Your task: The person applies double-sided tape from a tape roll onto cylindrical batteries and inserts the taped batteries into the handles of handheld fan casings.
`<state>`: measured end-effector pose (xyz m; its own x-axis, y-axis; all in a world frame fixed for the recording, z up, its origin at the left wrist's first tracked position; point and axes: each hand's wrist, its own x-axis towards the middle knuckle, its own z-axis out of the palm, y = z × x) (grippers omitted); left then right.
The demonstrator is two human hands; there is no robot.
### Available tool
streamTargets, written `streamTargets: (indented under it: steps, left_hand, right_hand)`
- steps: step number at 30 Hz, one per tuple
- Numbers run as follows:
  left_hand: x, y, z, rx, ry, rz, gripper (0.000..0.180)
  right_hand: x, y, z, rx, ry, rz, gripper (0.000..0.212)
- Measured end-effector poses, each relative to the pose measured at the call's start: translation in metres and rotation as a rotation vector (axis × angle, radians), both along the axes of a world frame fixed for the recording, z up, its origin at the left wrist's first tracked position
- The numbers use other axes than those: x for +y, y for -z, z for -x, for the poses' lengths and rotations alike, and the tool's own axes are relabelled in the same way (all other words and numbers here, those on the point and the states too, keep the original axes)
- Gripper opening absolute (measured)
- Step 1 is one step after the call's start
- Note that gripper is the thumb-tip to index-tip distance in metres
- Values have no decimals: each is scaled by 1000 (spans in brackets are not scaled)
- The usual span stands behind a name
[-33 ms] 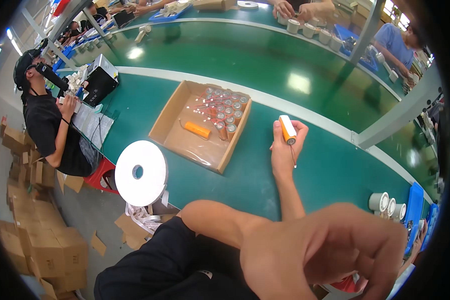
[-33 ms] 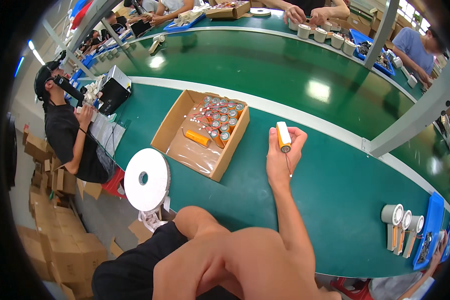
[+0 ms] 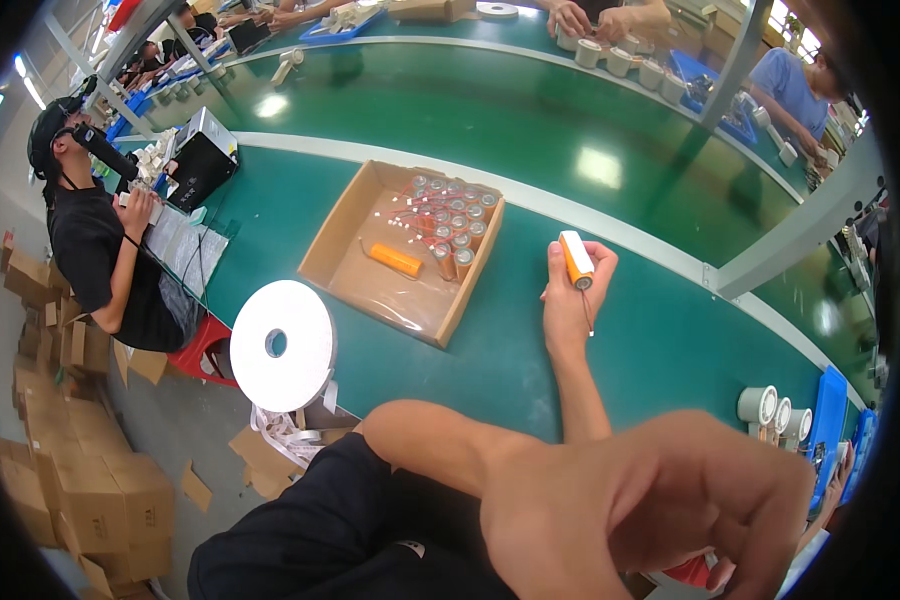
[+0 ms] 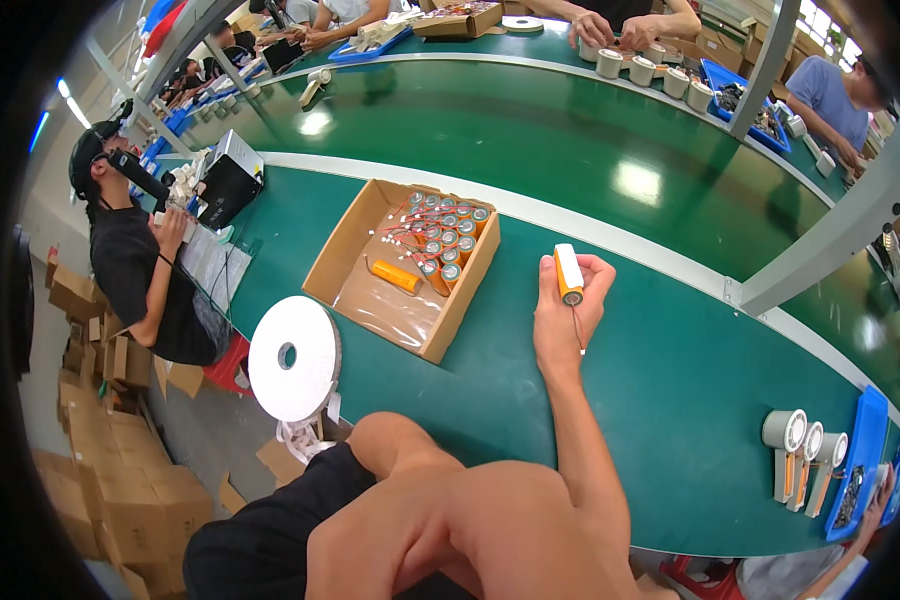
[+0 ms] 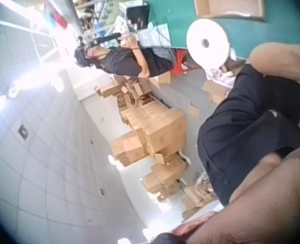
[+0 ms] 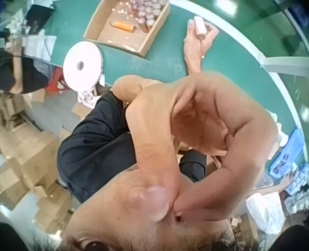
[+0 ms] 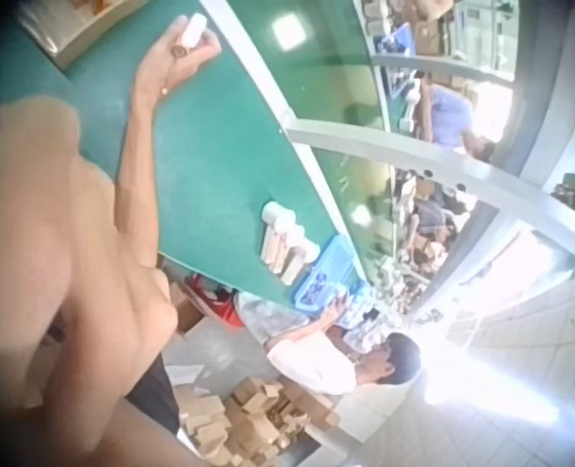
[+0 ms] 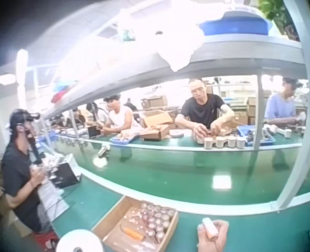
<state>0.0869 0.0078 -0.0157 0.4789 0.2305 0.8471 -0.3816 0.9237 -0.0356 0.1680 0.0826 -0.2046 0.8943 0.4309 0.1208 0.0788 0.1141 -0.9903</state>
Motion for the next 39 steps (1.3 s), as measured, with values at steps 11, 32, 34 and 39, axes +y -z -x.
streamTargets:
  steps: [11, 32, 34, 39]
  left_hand:
    - [9, -1, 7, 17, 82, -36, 30]
    - [29, -11, 14, 22, 70, -78, 35]
    - [27, -10, 14, 9, 85, -74, 34]
    - [25, -7, 12, -19, 106, -65, 33]
  right_hand:
    - [2, 7, -3, -91, 32, -13, 33]
    - [1, -5, 3, 22, -26, 11, 33]
    - [1, 1, 1, 8, -21, 5, 33]
    - [2, 2, -1, -49, 5, 16, 33]
